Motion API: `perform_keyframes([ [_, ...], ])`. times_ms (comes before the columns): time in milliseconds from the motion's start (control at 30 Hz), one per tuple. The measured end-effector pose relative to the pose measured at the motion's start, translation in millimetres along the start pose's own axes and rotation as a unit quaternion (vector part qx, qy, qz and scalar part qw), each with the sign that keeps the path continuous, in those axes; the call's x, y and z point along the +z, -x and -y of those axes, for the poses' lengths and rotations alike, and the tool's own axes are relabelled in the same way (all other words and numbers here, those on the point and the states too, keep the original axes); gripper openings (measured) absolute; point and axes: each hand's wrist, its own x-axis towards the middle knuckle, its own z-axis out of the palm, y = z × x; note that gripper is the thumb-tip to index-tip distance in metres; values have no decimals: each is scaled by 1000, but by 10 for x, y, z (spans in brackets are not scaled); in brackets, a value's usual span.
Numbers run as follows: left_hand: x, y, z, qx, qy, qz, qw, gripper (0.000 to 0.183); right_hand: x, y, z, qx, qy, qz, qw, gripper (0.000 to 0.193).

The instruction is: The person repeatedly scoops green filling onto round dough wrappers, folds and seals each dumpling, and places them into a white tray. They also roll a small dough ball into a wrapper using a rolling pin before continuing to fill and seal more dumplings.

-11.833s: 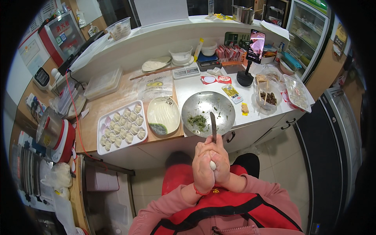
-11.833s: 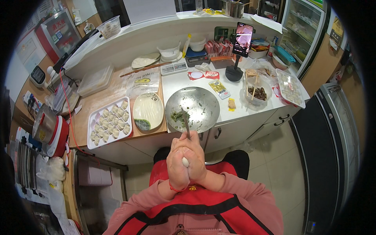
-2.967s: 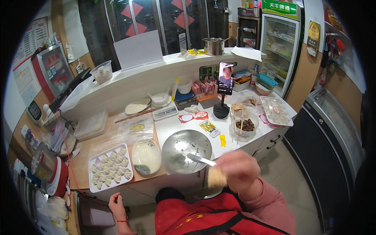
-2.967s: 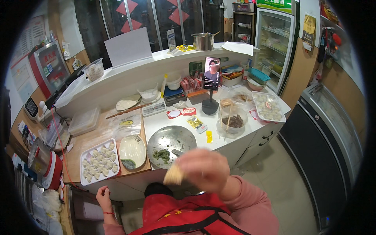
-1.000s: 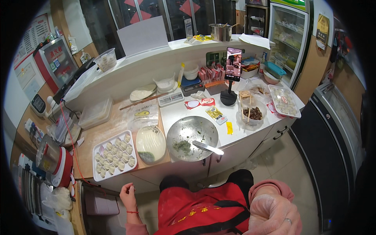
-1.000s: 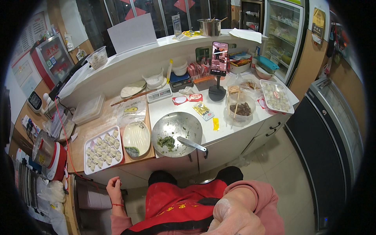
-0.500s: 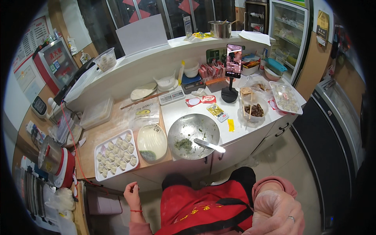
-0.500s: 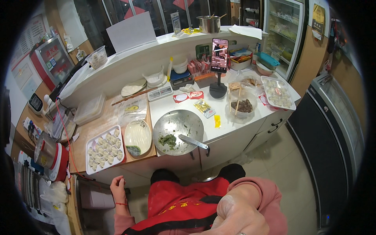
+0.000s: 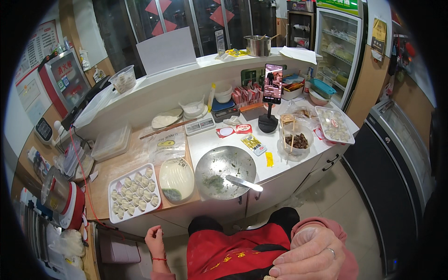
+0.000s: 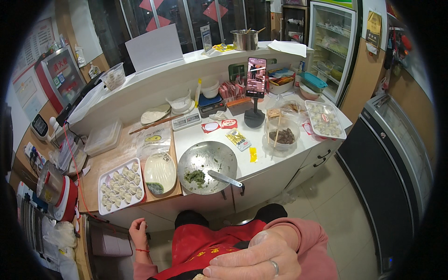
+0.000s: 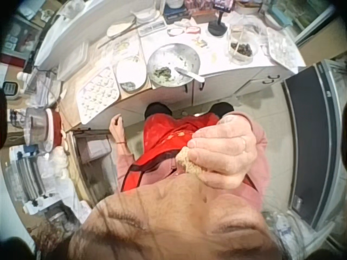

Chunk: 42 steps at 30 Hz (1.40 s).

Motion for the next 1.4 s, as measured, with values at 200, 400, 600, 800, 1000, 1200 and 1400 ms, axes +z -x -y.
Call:
perform_keyframes([
  [200,5,18,10,-8,-9,2,1000,11,-143,102,-28,104,-2,57,993,17],
  [400,-13,50,34,-16,-9,2,1000,11,-103,1043,-779,431,119,-62,892,20],
  [600,-39,75,108,-22,7,0,1000,11,-265,2549,-1434,703,96,-128,693,17],
  [800,-54,89,158,-32,-5,0,999,11,-426,3336,-1658,762,248,-20,597,21],
  [1000,-61,114,194,-44,-24,-3,999,13,-566,3632,-1822,709,347,112,603,21],
  [1200,-75,-23,71,-70,85,-27,994,23,-601,3588,-1643,703,288,-50,649,25],
  [1400,-30,-387,-257,-112,362,-66,923,24,-485,3217,-1188,705,252,-63,660,33],
])
